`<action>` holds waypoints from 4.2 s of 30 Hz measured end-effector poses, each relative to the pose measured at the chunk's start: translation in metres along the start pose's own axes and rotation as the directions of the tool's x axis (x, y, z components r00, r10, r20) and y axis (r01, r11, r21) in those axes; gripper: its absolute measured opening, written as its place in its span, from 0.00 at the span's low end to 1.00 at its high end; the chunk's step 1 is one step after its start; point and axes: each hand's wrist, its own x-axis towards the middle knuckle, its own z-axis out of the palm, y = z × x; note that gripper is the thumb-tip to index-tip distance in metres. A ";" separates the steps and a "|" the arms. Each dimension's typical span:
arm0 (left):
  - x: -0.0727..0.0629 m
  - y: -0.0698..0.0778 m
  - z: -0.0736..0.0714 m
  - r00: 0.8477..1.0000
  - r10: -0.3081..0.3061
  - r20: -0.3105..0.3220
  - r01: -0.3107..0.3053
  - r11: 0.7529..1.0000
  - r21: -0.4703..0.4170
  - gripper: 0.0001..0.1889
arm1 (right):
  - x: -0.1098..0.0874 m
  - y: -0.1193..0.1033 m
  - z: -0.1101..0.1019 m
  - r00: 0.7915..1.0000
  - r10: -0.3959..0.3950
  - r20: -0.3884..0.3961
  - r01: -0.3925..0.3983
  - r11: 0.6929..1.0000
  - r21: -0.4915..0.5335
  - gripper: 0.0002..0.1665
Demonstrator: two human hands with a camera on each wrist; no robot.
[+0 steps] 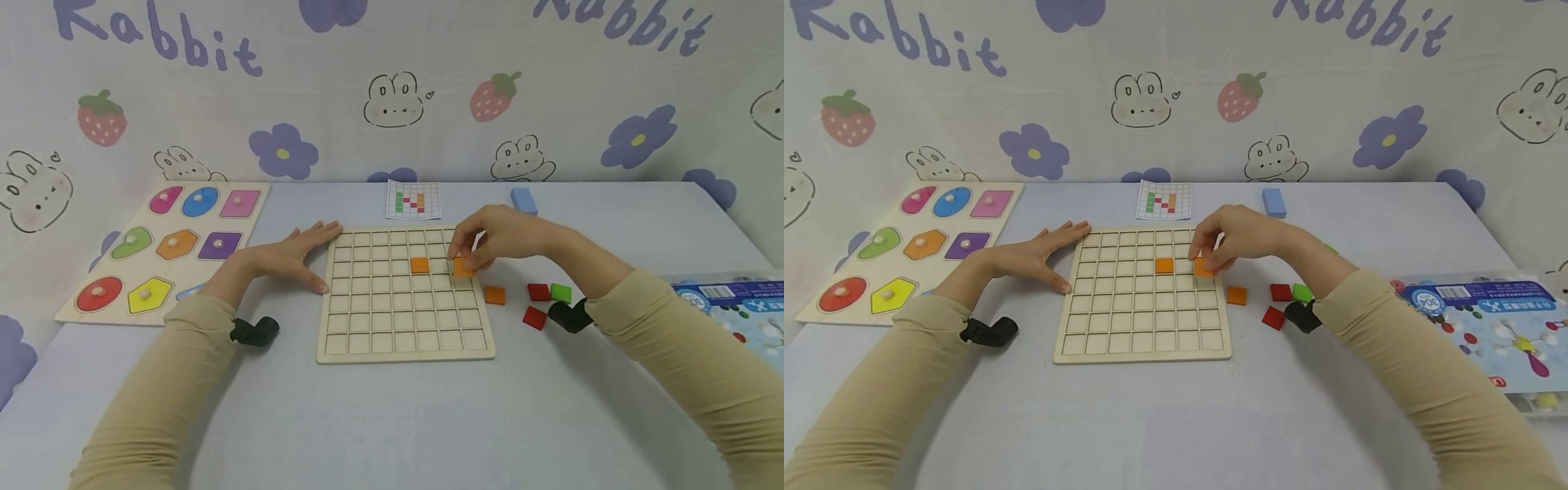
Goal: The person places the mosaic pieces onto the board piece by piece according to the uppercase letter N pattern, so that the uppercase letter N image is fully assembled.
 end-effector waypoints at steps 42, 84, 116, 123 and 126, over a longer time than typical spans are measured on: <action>0.001 0.000 0.000 1.000 -0.012 0.001 0.012 1.000 -0.004 0.59 | 0.033 -0.024 0.047 0.985 -0.105 -0.139 0.096 0.992 -0.076 0.05; 0.001 -0.001 0.000 1.000 0.001 0.001 -0.001 1.000 0.011 0.59 | 0.029 -0.025 0.041 0.989 -0.099 -0.109 0.083 0.986 -0.144 0.07; -0.001 0.001 0.000 1.000 0.001 0.001 -0.001 1.000 -0.006 0.59 | -0.019 0.027 0.004 1.000 -0.002 0.011 0.003 0.996 -0.087 0.08; -0.001 0.001 0.000 1.000 0.004 0.001 -0.004 1.000 -0.007 0.59 | -0.023 0.031 0.002 0.994 0.027 0.105 -0.025 0.999 -0.028 0.10; 0.000 0.000 0.000 1.000 0.006 0.001 -0.006 1.000 -0.008 0.59 | -0.024 0.033 0.002 0.992 0.029 0.127 -0.028 1.000 -0.007 0.10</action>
